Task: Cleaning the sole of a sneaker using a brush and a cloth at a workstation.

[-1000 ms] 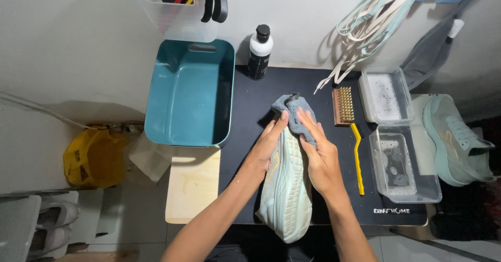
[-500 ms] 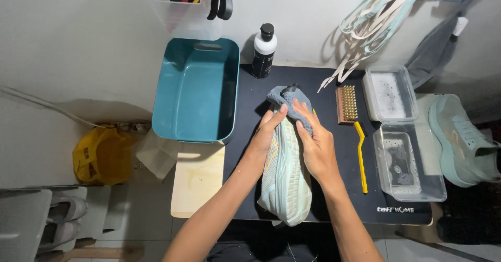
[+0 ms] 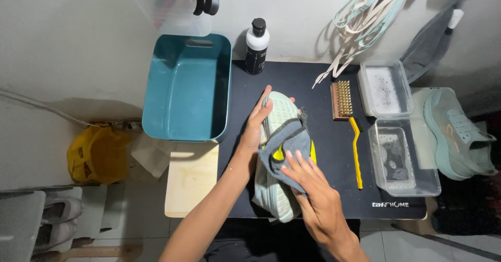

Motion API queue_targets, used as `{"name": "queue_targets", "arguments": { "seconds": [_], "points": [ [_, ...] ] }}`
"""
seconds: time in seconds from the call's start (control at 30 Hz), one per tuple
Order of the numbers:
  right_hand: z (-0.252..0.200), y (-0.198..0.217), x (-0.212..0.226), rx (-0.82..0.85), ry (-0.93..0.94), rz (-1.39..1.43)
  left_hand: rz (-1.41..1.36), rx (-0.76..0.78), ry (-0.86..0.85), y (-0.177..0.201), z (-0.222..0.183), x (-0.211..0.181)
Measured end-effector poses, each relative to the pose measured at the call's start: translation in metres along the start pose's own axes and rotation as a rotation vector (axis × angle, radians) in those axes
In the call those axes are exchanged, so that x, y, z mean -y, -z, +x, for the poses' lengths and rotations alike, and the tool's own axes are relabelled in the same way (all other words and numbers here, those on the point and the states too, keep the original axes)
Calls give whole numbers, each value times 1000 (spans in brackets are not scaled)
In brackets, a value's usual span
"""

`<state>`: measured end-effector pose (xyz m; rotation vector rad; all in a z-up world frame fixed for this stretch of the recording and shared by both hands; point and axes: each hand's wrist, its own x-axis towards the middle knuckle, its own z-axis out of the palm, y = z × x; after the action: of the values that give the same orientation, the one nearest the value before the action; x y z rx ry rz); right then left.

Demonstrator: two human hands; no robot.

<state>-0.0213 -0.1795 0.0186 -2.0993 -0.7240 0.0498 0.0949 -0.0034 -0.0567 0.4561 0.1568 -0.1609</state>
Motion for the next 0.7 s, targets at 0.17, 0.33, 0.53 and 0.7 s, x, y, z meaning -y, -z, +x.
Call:
{"name": "queue_targets", "arguments": {
  "seconds": [0.17,0.33,0.53,0.7],
  "points": [
    [-28,30,-18,-82,-306,319,-70,-59,79,-29,-13,-12],
    [8,58,8,-732,-826,938,-173,199,141,-1,-2,-19],
    [36,62,-17,-729,-392,822,-176,292,212,-3,-8,-16],
    [79,20,-55,-596,-169,238,19,116,234,-2,-5,-5]
  ]
}}
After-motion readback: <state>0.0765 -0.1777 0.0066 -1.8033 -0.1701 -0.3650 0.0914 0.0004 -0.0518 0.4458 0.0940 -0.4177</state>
